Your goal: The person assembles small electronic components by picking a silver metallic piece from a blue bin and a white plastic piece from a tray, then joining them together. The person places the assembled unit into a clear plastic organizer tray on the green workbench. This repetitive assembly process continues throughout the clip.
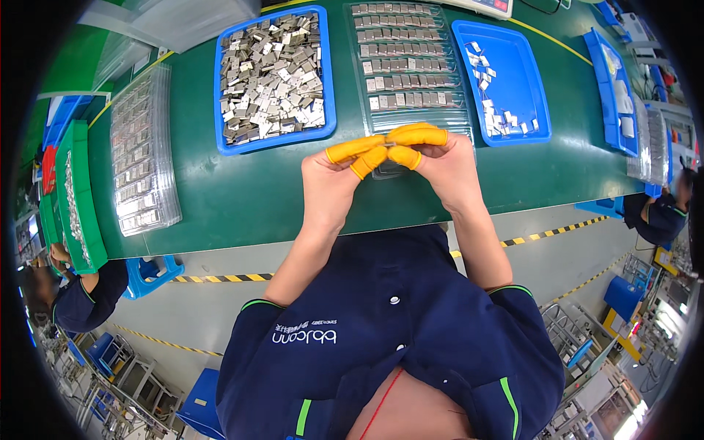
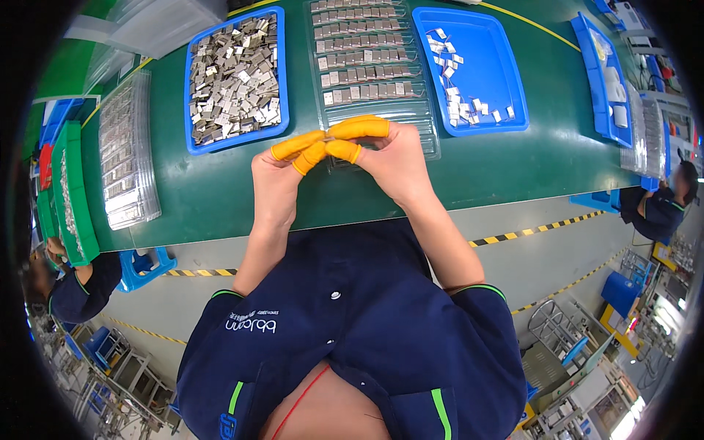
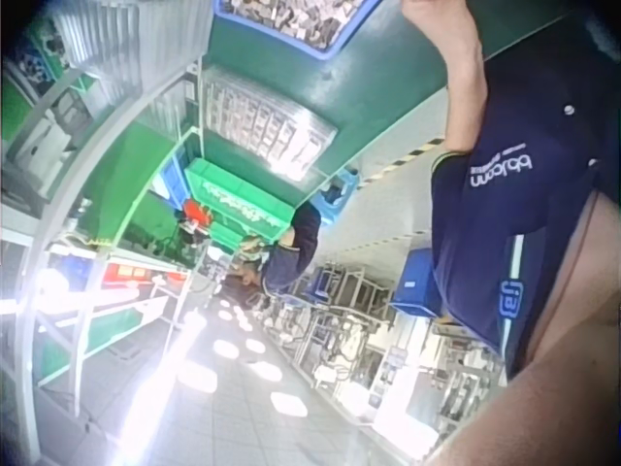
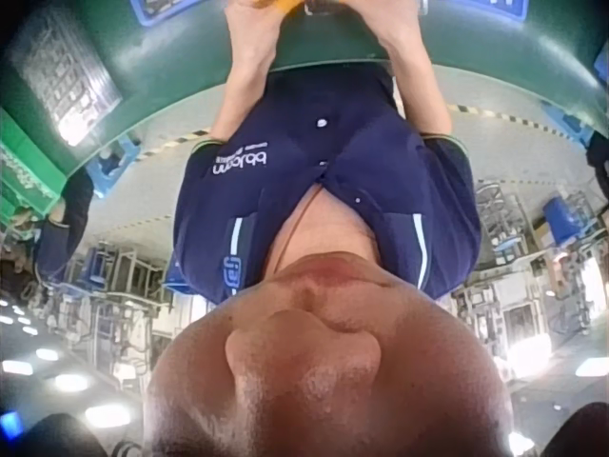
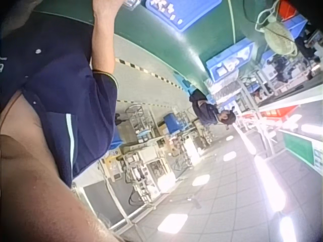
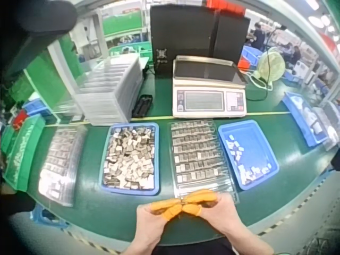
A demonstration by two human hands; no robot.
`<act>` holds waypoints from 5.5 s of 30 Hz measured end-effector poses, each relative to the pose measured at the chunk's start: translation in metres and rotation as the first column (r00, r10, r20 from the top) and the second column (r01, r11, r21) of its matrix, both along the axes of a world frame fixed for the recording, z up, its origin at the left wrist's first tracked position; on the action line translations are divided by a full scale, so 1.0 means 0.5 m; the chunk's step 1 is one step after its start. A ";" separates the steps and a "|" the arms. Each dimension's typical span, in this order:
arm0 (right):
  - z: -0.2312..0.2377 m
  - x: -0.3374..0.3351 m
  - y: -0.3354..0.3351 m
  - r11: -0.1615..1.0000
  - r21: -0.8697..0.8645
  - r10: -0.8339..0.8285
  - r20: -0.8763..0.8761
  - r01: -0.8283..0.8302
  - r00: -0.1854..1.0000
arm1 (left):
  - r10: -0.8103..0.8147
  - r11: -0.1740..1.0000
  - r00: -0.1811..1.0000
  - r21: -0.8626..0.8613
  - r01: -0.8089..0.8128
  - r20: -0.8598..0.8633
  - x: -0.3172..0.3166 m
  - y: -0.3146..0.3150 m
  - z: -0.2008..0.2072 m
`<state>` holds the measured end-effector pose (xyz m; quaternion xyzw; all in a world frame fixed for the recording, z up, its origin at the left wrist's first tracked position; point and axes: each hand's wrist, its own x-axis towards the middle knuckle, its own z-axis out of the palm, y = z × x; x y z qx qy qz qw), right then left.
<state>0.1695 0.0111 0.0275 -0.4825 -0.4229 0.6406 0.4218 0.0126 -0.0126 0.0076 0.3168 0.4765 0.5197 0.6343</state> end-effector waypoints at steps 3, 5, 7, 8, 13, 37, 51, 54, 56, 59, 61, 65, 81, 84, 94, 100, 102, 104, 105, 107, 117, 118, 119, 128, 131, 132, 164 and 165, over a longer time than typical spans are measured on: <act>-0.007 -0.008 0.011 0.944 0.314 0.021 0.262 -0.106 0.965 | 0.118 0.990 0.991 0.081 -0.112 -0.067 -0.006 -0.003 -0.001; -0.007 -0.007 0.023 0.885 0.449 -0.103 0.448 -0.124 0.888 | 0.227 0.959 0.935 0.231 -0.166 -0.273 -0.022 -0.003 -0.002; -0.025 0.003 0.041 0.767 0.604 -0.281 0.619 -0.216 0.734 | 0.397 0.887 0.795 0.413 -0.205 -0.458 -0.059 -0.003 0.000; -0.040 0.004 0.046 0.742 0.625 -0.313 0.644 -0.244 0.698 | 0.450 0.856 0.684 0.495 -0.148 -0.574 -0.082 0.002 -0.004; -0.071 -0.007 0.048 0.622 0.700 -0.446 0.685 -0.351 0.576 | 0.511 0.838 0.383 0.545 -0.024 -0.769 -0.142 -0.002 -0.011; -0.052 0.255 0.108 0.838 0.519 -0.537 0.734 0.166 0.416 | 0.092 0.971 -0.063 0.075 0.228 -0.994 -0.133 0.103 0.044; -0.033 0.209 0.148 0.899 0.407 -0.394 0.913 -0.161 0.107 | -0.010 0.962 0.240 0.056 0.268 -0.971 -0.157 0.129 0.048; -0.045 0.216 0.150 0.882 0.449 -0.433 0.892 -0.141 0.133 | 0.032 0.992 0.478 0.085 0.091 -0.878 -0.189 0.133 0.019; -0.058 0.226 0.149 0.870 0.477 -0.461 0.877 -0.125 0.138 | 0.024 0.989 0.507 0.094 0.113 -0.862 -0.195 0.131 0.021; -0.072 0.232 0.148 0.839 0.539 -0.520 0.834 -0.073 0.183 | -0.020 0.965 0.434 0.096 0.246 -0.901 -0.203 0.126 0.029; -0.074 0.230 0.148 0.801 0.598 -0.579 0.776 0.000 0.250 | -0.017 0.941 0.276 0.077 0.328 -0.961 -0.210 0.129 0.022; -0.055 0.231 0.135 0.801 0.578 -0.582 0.688 0.157 0.434 | 0.004 0.937 0.188 0.069 0.343 -0.982 -0.199 0.132 0.027; -0.022 0.143 0.053 0.875 0.415 -0.424 0.402 0.251 0.811 | 0.304 0.952 0.695 0.234 -0.197 -0.651 -0.168 0.111 0.021; -0.029 0.137 0.054 0.894 0.381 -0.387 0.393 0.236 0.834 | 0.390 0.908 0.783 0.341 -0.242 -0.484 -0.171 0.106 0.032; -0.008 0.010 0.027 0.962 0.246 -0.150 0.123 0.116 0.981 | 0.114 0.983 0.992 0.151 -0.104 -0.057 -0.059 0.075 0.018; -0.010 -0.031 0.013 0.962 0.244 -0.155 0.107 0.125 0.982 | 0.127 0.990 0.976 0.031 -0.134 0.178 -0.041 0.061 0.006; -0.004 -0.040 0.010 0.960 0.244 -0.162 0.079 0.139 0.984 | 0.105 0.992 0.959 0.044 -0.120 0.263 -0.035 0.062 0.003; -0.002 -0.044 0.007 0.957 0.246 -0.177 0.062 0.157 0.982 | 0.056 0.998 0.938 0.014 -0.065 0.342 -0.027 0.063 0.008; -0.004 -0.045 0.006 0.950 0.272 -0.181 0.079 0.154 0.980 | 0.035 0.999 0.932 0.009 -0.041 0.361 -0.026 0.062 0.002; -0.009 -0.044 0.006 0.934 0.326 -0.194 0.113 0.148 0.974 | 0.026 0.999 0.907 -0.031 -0.015 0.421 -0.020 0.060 0.002; -0.019 -0.032 0.000 0.925 0.344 -0.228 0.164 0.161 0.960 | 0.025 0.998 0.936 -0.070 -0.001 0.350 -0.023 0.057 -0.013; -0.018 -0.029 0.001 0.926 0.347 -0.219 0.169 0.150 0.961 | 0.016 0.998 0.948 -0.059 0.003 0.318 -0.025 0.057 -0.013; -0.017 -0.026 0.001 0.927 0.349 -0.209 0.175 0.138 0.962 | 0.007 0.999 0.958 -0.047 0.006 0.286 -0.026 0.057 -0.012; -0.019 -0.007 0.001 0.981 0.188 -0.068 0.085 0.051 0.994 | -0.041 0.999 0.982 -0.025 0.046 0.185 -0.018 0.047 -0.017; -0.033 0.005 0.006 1.000 0.003 -0.008 -0.145 0.009 0.989 | -0.144 0.988 0.964 -0.016 0.151 0.224 -0.026 0.045 -0.021; -0.036 0.010 0.006 1.000 -0.011 0.007 -0.189 -0.010 0.982 | -0.148 0.987 0.957 -0.020 0.158 0.251 -0.023 0.042 -0.020; -0.089 0.013 0.042 0.573 0.675 -0.521 0.738 -0.464 0.429 | 0.549 0.829 0.800 0.278 -0.484 -0.243 -0.144 0.043 0.002; -0.091 0.014 0.040 0.593 0.653 -0.507 0.758 -0.472 0.411 | 0.548 0.819 0.818 0.311 -0.482 -0.177 -0.150 0.048 0.008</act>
